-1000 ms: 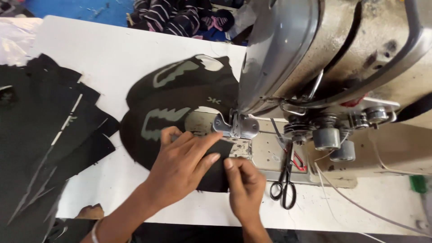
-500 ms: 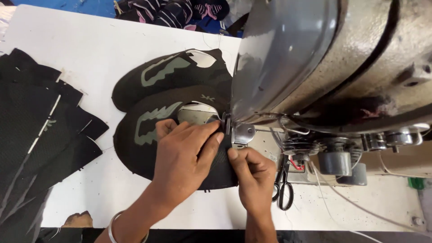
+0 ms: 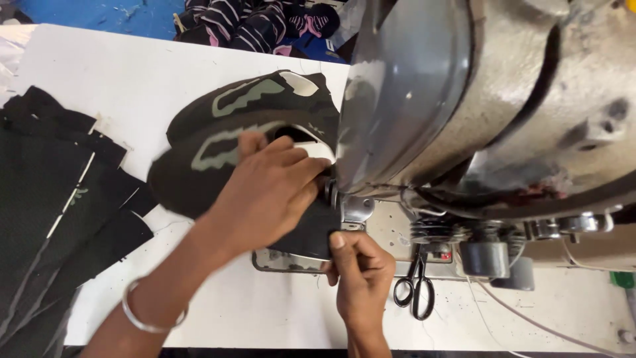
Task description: The person uses a sewing machine to stitch the edges of black slipper uppers. They repeatedly guide the fabric under the needle, cut the thread with scissors, and retrieve new slipper pieces from a pile on the floor to continue the process.
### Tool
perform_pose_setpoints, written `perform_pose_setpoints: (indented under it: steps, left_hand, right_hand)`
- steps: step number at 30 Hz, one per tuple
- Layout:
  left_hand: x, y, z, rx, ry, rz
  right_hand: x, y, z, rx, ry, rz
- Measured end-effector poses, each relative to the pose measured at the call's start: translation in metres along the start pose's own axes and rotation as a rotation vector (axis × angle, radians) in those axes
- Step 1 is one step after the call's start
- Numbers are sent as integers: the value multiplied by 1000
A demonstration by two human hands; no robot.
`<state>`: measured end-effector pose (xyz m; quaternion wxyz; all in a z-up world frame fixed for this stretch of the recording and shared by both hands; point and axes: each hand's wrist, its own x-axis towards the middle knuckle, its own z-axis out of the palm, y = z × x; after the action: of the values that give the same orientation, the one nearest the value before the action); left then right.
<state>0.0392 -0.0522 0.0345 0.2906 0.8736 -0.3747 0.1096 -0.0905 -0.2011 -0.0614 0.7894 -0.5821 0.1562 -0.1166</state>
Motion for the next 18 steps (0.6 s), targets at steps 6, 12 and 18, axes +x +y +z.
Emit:
perform_pose_setpoints:
  steps: [6, 12, 18]
  left_hand:
    - [23, -26, 11, -32, -169, 71]
    - [9, -13, 18, 34, 77, -83]
    - [-67, -25, -25, 284, 475, -130]
  right_hand:
    - [2, -15, 29, -126, 143, -102]
    - [-2, -6, 14, -144, 98, -89]
    - [-36, 49, -45, -483, -224, 125]
